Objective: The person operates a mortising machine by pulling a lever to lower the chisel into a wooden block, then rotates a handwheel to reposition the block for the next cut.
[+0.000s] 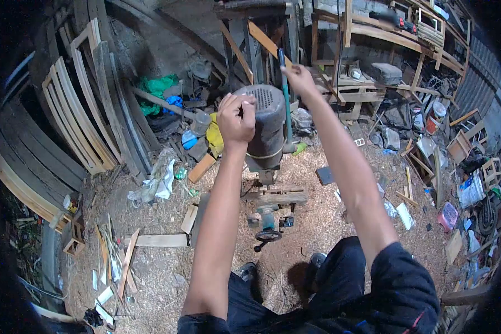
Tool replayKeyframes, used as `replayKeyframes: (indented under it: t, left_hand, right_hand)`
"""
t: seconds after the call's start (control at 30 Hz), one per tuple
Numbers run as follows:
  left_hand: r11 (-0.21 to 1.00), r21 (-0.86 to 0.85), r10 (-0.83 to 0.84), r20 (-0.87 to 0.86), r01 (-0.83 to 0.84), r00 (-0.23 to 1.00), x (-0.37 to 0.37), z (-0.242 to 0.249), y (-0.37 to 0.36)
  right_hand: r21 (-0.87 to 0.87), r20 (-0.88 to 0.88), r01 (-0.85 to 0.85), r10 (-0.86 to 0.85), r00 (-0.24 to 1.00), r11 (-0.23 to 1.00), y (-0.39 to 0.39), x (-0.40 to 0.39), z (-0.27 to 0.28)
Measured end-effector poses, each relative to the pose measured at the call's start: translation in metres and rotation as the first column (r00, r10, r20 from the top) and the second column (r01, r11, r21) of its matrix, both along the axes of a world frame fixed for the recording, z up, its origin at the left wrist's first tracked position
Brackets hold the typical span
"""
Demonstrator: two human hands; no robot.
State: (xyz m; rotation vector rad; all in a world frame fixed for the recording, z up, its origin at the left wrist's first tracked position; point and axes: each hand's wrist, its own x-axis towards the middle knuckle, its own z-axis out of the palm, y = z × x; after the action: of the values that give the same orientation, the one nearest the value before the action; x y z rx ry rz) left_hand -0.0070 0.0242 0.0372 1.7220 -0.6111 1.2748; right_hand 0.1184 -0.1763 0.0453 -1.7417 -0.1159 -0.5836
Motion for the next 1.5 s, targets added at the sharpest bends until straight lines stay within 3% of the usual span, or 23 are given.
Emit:
replayKeyframes:
  t: [0.07, 0.13, 0.17, 0.23, 0.3, 0.33, 0.37, 0.47, 0.53, 0.63, 0.7, 0.73, 0.77, 0.9, 0.97, 1.03, 1.13, 1.17, 1.2, 1.27, 1.4, 1.47, 1.5]
  left_hand:
    - [1.000, 0.015, 0.024, -0.035, -0.023, 0.999, 0.000, -0.003, 0.001]
    - [1.000, -0.003, 0.009, -0.025, -0.009, 1.000, 0.001, -0.005, 0.001]
    - [1.000, -0.014, 0.004, -0.006, -0.004, 1.000, 0.003, -0.006, 0.001]
    - [0.999, -0.044, -0.007, 0.047, 0.009, 0.999, 0.007, -0.006, 0.000]
    - [0.999, -0.038, -0.009, 0.009, 0.009, 1.000, 0.007, -0.007, 0.002]
    - [0.999, -0.038, -0.011, -0.012, 0.011, 1.000, 0.006, -0.008, 0.002]
    - [0.999, -0.036, -0.009, -0.001, 0.008, 1.000, 0.005, -0.007, 0.002]
    - [0.997, -0.072, -0.030, 0.009, 0.030, 1.000, 0.003, -0.011, 0.001]
    - [0.998, -0.055, -0.013, 0.029, 0.015, 1.000, 0.005, -0.016, 0.000]
    - [0.999, -0.039, -0.014, 0.035, 0.015, 0.999, 0.004, -0.026, 0.002]
    - [1.000, -0.028, -0.004, 0.044, 0.005, 0.999, 0.002, -0.032, 0.002]
    - [1.000, -0.027, -0.002, 0.044, 0.003, 0.999, 0.001, -0.036, 0.002]
    - [1.000, -0.029, 0.004, 0.047, -0.002, 0.999, 0.002, -0.038, 0.001]
    - [1.000, -0.022, 0.024, 0.048, -0.023, 0.999, 0.002, -0.049, 0.001]
    - [0.999, -0.029, 0.025, 0.067, -0.023, 0.997, 0.003, -0.054, 0.000]
    - [0.999, -0.031, 0.022, 0.072, -0.020, 0.997, 0.001, -0.059, 0.000]
    - [1.000, -0.019, 0.023, 0.064, -0.022, 0.998, -0.005, -0.063, -0.002]
    - [0.999, -0.003, 0.036, 0.061, -0.036, 0.998, -0.006, -0.061, -0.002]
    - [0.999, 0.016, 0.048, 0.059, -0.049, 0.997, -0.005, -0.060, 0.000]
    - [0.998, 0.034, 0.059, 0.062, -0.061, 0.996, -0.001, -0.058, 0.000]
    - [0.994, 0.060, 0.085, 0.090, -0.090, 0.992, 0.001, -0.058, -0.001]
    - [0.990, 0.065, 0.113, 0.135, -0.123, 0.984, 0.001, -0.062, -0.001]
    - [0.990, 0.078, 0.109, 0.138, -0.120, 0.984, 0.001, -0.062, 0.000]
  right_hand:
    - [-0.080, -0.172, 0.021, -0.034, 0.984, 0.997, 0.000, 0.036, 0.006]
    - [-0.069, -0.198, 0.069, -0.081, 0.977, 0.995, 0.002, 0.098, -0.014]
    - [-0.029, -0.187, -0.074, 0.067, 0.980, 0.997, 0.007, 0.094, -0.009]
    - [-0.010, -0.162, -0.151, 0.148, 0.976, 0.988, 0.015, 0.115, -0.003]
    - [-0.013, -0.122, -0.042, 0.041, 0.992, 0.999, 0.025, 0.112, 0.003]
    - [-0.077, -0.018, 0.126, -0.127, 0.992, 0.989, 0.039, 0.125, 0.010]
    - [-0.007, -0.113, 0.084, -0.084, 0.990, 0.996, 0.030, 0.130, 0.012]
    - [0.215, -0.280, 0.083, -0.020, 0.960, 0.973, 0.040, 0.011, 0.064]
    - [0.312, -0.286, 0.055, 0.039, 0.957, 0.948, 0.029, -0.006, 0.064]
    - [0.446, -0.183, -0.075, 0.173, 0.968, 0.892, 0.020, -0.046, 0.040]
    - [0.384, -0.117, -0.036, 0.087, 0.989, 0.922, 0.021, -0.090, 0.027]
    - [0.529, 0.083, -0.203, 0.188, 0.979, 0.824, 0.030, -0.124, 0.030]
    - [0.475, 0.130, -0.329, 0.305, 0.943, 0.816, 0.011, -0.116, -0.008]
    - [0.363, 0.245, -0.499, 0.436, 0.866, 0.787, 0.006, -0.215, -0.053]
    - [0.324, 0.149, -0.431, 0.404, 0.902, 0.842, 0.007, -0.267, -0.082]
    - [0.062, 0.083, -0.503, 0.498, 0.863, 0.862, -0.009, -0.306, -0.110]
    - [0.114, -0.182, -0.452, 0.466, 0.866, 0.885, -0.004, -0.335, -0.090]
    - [0.230, -0.308, -0.454, 0.506, 0.805, 0.861, -0.005, -0.330, -0.084]
    - [-0.039, -0.395, -0.453, 0.403, 0.825, 0.890, -0.004, -0.322, -0.079]
    - [-0.551, -0.466, -0.410, 0.139, 0.874, 0.727, 0.000, -0.303, -0.068]
    - [-0.374, -0.847, -0.635, 0.029, 0.530, 0.676, 0.019, -0.272, -0.017]
    - [-0.208, -0.917, -0.633, 0.077, 0.392, 0.746, 0.029, -0.277, -0.008]
    - [-0.233, -0.914, -0.537, 0.005, 0.405, 0.811, 0.037, -0.284, -0.003]
